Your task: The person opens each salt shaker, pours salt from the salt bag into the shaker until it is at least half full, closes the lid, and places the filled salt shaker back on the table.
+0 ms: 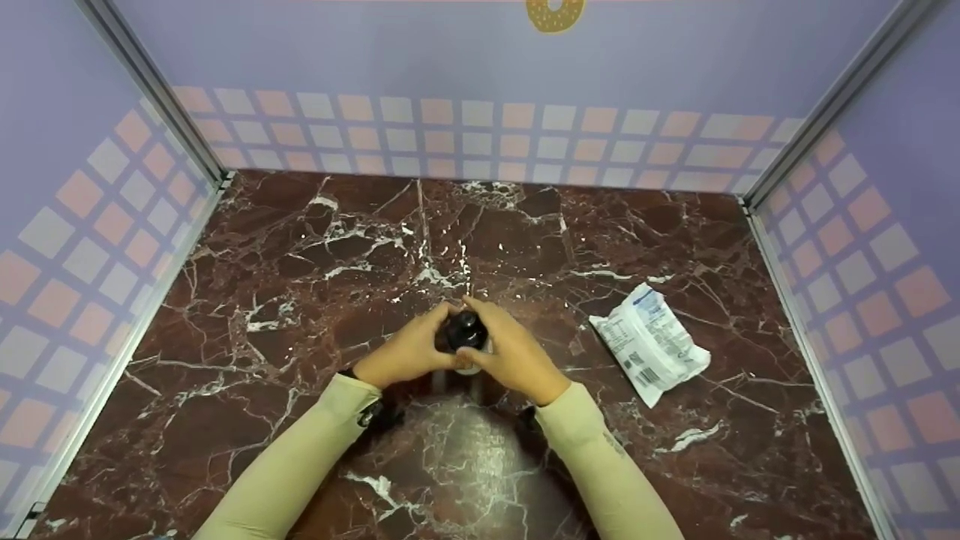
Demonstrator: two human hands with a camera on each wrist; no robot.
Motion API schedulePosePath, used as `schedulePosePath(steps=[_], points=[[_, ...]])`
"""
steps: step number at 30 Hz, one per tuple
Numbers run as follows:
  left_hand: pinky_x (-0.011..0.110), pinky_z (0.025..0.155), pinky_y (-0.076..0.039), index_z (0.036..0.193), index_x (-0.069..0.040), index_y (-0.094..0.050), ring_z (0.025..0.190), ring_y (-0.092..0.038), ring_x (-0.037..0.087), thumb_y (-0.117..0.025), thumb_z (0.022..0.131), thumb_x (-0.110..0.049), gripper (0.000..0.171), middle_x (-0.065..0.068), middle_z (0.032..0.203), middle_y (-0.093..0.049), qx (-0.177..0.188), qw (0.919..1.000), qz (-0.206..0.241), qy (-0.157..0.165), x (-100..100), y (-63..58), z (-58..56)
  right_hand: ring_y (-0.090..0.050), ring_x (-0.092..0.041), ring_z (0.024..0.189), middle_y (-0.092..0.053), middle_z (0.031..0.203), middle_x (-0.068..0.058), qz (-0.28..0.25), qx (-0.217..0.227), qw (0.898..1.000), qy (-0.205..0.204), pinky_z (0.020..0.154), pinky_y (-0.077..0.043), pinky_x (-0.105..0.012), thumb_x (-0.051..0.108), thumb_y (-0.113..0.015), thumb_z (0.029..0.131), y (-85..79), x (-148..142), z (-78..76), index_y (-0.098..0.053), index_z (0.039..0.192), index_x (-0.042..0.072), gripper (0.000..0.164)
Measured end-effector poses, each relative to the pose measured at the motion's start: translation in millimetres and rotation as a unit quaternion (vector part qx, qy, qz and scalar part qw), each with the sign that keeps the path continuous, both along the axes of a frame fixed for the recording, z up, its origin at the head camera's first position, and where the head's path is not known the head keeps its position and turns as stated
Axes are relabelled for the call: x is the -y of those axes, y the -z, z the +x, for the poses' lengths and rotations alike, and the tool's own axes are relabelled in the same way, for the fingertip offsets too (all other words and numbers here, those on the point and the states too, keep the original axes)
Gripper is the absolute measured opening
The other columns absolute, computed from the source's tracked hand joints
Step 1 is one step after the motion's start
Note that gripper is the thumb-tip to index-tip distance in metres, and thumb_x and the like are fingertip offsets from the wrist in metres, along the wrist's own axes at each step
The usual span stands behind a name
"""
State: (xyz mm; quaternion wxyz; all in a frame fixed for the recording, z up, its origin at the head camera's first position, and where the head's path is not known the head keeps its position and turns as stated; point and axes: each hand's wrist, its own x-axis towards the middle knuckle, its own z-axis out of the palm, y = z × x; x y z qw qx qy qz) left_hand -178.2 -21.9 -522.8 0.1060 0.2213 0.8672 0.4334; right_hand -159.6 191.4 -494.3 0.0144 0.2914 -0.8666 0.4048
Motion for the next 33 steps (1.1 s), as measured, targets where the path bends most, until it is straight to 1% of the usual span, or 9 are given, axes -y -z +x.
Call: schedulePosePath(steps=[3, 6, 13, 16, 19, 23, 28, 31, 33], points=[[0.043, 0.103, -0.052, 0.136, -0.019, -0.054, 0.114, -0.067, 0.023, -0.091, 0.076, -0.041, 0.073, 0.008, 0.128, -0.068, -0.007, 1.0000, 0.006, 0.003, 0, -0.3, 0.3, -0.059, -0.027, 0.114, -0.060, 0.123, -0.010, 0.019, -0.018, 0.998, 0.064, 0.104, -0.049, -0.046, 0.033, -0.086, 0.085, 2.6, 7, 4.2, -0.061, 0.139, 0.006, 0.066], [0.042, 0.106, -0.050, 0.138, -0.018, -0.056, 0.117, -0.066, 0.021, -0.091, 0.077, -0.039, 0.073, 0.006, 0.131, -0.068, -0.010, 0.9998, 0.016, 0.009, -1, -0.2, 0.0, -0.058, -0.025, 0.113, -0.058, 0.122, -0.009, 0.029, -0.021, 0.996, 0.084, 0.103, -0.050, -0.045, 0.040, -0.086, 0.084, 0.7, 9, 6.1, -0.064, 0.134, 0.007, 0.064], [0.043, 0.111, -0.045, 0.148, -0.025, -0.055, 0.122, -0.064, 0.017, -0.089, 0.078, -0.046, 0.081, -0.001, 0.136, -0.067, 0.009, 0.9980, 0.024, 0.057, 4, 0.5, -5.8, -0.047, -0.034, 0.141, -0.050, 0.152, -0.018, 0.037, 0.019, 0.999, -0.034, 0.121, -0.033, -0.049, 0.018, -0.082, 0.089, -10.6, -5, -0.5, -0.040, 0.155, 0.000, 0.081], [0.044, 0.111, -0.045, 0.147, -0.027, -0.057, 0.119, -0.064, 0.015, -0.088, 0.078, -0.047, 0.078, -0.004, 0.133, -0.068, 0.030, 0.9958, 0.032, 0.080, 7, 0.8, -7.7, -0.046, -0.038, 0.142, -0.048, 0.153, -0.021, 0.054, 0.040, 0.997, -0.044, 0.120, -0.033, -0.053, 0.017, -0.080, 0.090, -12.6, -8, -1.8, -0.034, 0.157, -0.002, 0.083], [0.042, 0.109, -0.046, 0.145, -0.024, -0.058, 0.117, -0.065, 0.014, -0.088, 0.078, -0.046, 0.076, -0.003, 0.131, -0.069, 0.032, 0.9949, 0.032, 0.090, 7, 0.2, -7.6, -0.048, -0.036, 0.141, -0.050, 0.153, -0.020, 0.057, 0.055, 0.996, -0.032, 0.120, -0.035, -0.052, 0.017, -0.080, 0.090, -12.8, -6, 0.0, -0.034, 0.158, 0.000, 0.084], [0.040, 0.109, -0.047, 0.146, -0.023, -0.057, 0.117, -0.065, 0.016, -0.089, 0.080, -0.042, 0.076, 0.000, 0.131, -0.070, 0.010, 0.9963, 0.025, 0.081, 7, 1.1, -5.0, -0.051, -0.033, 0.140, -0.052, 0.153, -0.016, 0.042, 0.047, 0.998, -0.005, 0.119, -0.037, -0.048, 0.018, -0.079, 0.091, -8.6, 1, 6.8, -0.038, 0.157, 0.002, 0.080], [0.037, 0.107, -0.049, 0.152, -0.028, -0.051, 0.115, -0.066, 0.013, -0.087, 0.082, -0.042, 0.080, 0.000, 0.132, -0.069, -0.010, 0.9977, 0.029, 0.060, 7, 3.8, 1.2, -0.054, -0.034, 0.136, -0.054, 0.151, -0.017, 0.009, 0.014, 1.000, 0.026, 0.116, -0.041, -0.049, 0.018, -0.078, 0.092, -1.3, 9, 15.1, -0.044, 0.154, 0.001, 0.073], [0.035, 0.101, -0.052, 0.154, -0.032, -0.047, 0.100, -0.070, 0.012, -0.085, 0.083, -0.046, 0.082, 0.001, 0.132, -0.069, -0.010, 0.9983, 0.033, 0.046, 6, 5.4, 4.4, -0.054, -0.037, 0.136, -0.054, 0.150, -0.020, -0.001, -0.003, 0.999, 0.042, 0.116, -0.040, -0.050, 0.017, -0.078, 0.092, 2.3, 12, 18.3, -0.043, 0.153, -0.001, 0.073], [0.035, 0.088, -0.059, 0.154, -0.033, -0.047, 0.082, -0.072, 0.015, -0.084, 0.084, -0.047, 0.080, 0.003, 0.132, -0.069, 0.003, 0.9984, 0.041, 0.038, 3, 6.7, 6.5, -0.055, -0.038, 0.135, -0.055, 0.149, -0.022, -0.004, -0.013, 0.998, 0.054, 0.115, -0.041, -0.051, 0.016, -0.078, 0.091, 4.7, 13, 20.0, -0.043, 0.153, -0.003, 0.073]])
